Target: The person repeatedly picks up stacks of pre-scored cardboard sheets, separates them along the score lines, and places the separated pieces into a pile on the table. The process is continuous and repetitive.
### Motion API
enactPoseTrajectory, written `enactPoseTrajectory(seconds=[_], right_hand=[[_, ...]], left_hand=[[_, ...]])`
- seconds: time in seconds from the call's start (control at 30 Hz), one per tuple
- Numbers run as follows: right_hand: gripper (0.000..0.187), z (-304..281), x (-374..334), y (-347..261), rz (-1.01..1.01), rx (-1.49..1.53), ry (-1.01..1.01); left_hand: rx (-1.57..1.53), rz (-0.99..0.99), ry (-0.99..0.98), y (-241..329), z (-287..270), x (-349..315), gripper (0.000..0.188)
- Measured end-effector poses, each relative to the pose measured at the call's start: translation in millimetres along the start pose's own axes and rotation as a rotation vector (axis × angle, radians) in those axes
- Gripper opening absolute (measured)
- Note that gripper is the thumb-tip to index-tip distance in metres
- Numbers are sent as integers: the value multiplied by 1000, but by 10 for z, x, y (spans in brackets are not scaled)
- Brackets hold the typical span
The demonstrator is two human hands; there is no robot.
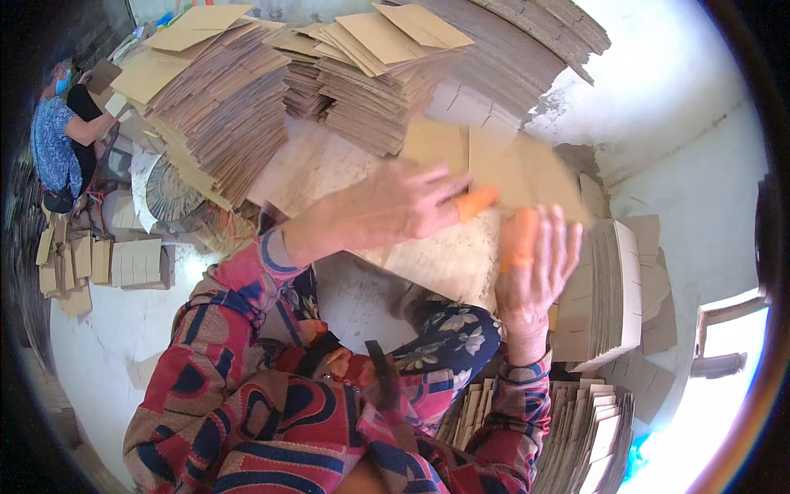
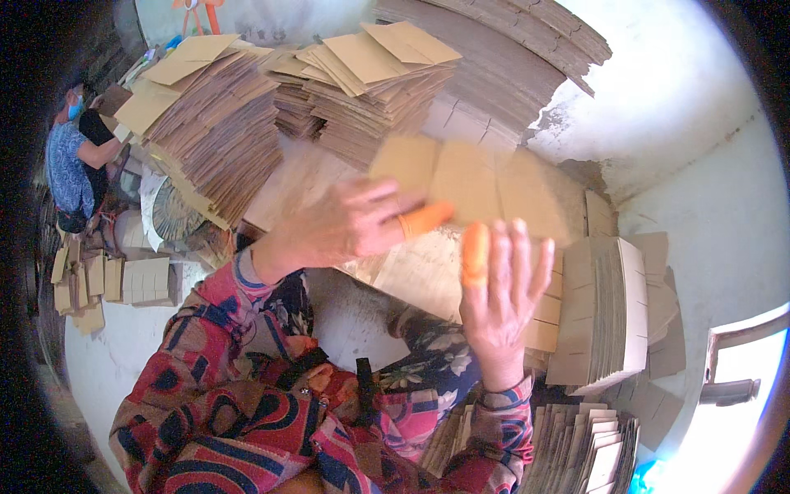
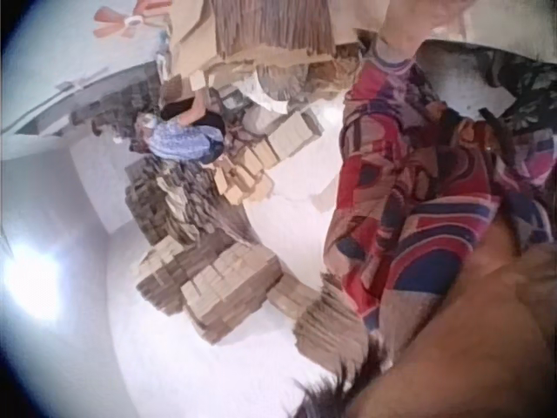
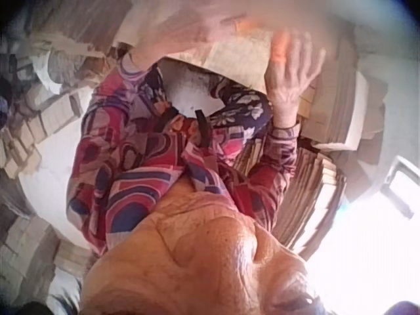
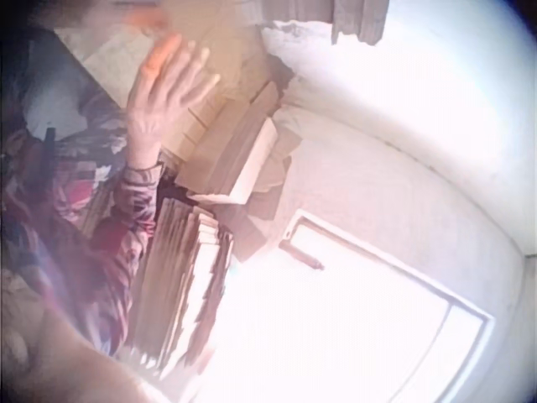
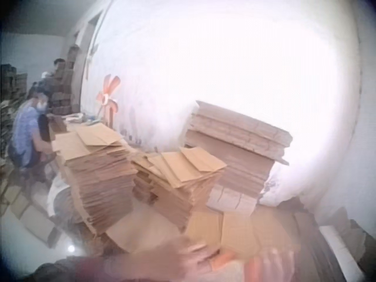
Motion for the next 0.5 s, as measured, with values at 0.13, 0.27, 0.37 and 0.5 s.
enactPoseTrajectory(seconds=[0.13, 0.27, 0.37, 0.5], right_hand=[[56, -52, -136, 22, 149, -40, 114], [51, 167, -690, -124, 268, 83, -195], [49, 179, -1075, -183, 245, 90, -381], [43, 188, -1478, -109, 277, 44, -516]], left_hand=[[472, 47, 165, -465, -14, 260, 44], [771, -84, 33, -1470, 147, 413, 49], [846, -137, -23, -2177, 480, 216, 51], [707, -253, -136, -2385, 741, 117, 47]])
Point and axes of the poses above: each hand's wrist, its own x-axis towards the middle knuckle, its own z-axis out of the palm, y = z × x, the point moved 1 cm from there along x, towards the middle knuckle, and after that the axes turned 14 degrees about y, right-handed, at the moved point
